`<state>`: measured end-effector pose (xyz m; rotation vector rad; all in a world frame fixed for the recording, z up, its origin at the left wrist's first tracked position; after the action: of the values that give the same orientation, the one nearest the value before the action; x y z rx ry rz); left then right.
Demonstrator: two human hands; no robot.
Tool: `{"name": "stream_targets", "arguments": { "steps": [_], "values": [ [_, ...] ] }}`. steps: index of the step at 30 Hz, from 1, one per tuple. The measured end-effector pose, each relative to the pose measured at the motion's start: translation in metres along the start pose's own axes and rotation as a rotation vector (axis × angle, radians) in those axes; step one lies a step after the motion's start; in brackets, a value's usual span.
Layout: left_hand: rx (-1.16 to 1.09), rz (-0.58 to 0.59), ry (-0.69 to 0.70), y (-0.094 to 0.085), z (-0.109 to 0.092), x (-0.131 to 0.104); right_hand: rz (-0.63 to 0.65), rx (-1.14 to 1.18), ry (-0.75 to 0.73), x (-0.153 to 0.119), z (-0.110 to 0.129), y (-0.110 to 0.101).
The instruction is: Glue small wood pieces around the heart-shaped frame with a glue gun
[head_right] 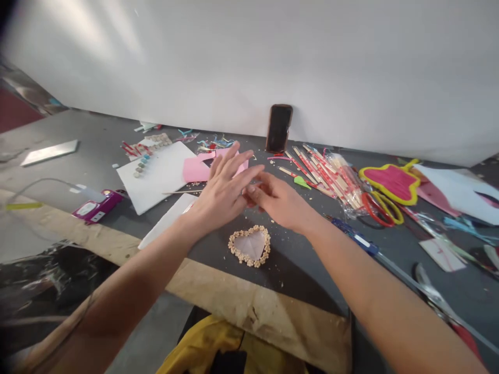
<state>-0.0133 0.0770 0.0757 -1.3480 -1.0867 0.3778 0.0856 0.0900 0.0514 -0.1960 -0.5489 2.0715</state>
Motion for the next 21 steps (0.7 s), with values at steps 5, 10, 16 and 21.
{"name": "stream_targets", "arguments": {
  "steps": [5,10,16,21],
  "values": [
    [-0.055,0.149,0.073,0.019,-0.010,0.033,-0.191,-0.174,0.084,-0.003,-0.015,-0.034],
    [-0.123,0.223,-0.013,0.026,0.005,0.030,-0.441,-0.230,0.206,-0.023,-0.051,-0.082],
    [-0.224,0.267,-0.134,0.036,0.034,0.009,-0.398,-0.160,0.229,-0.030,-0.073,-0.072],
    [-0.213,0.235,-0.296,0.039,0.065,-0.006,-0.401,-0.111,0.211,-0.023,-0.074,-0.067]
  ]
}}
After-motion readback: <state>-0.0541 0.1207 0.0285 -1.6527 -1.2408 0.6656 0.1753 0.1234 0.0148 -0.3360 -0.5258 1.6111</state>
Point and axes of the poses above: each hand's wrist, its own x-axis towards the middle knuckle, its own y-axis out of the palm, z = x × y, the point moved 7 cm from there along x, towards the middle knuckle, and after that the axes turned 3 degrees about z, right-handed, at the moved point
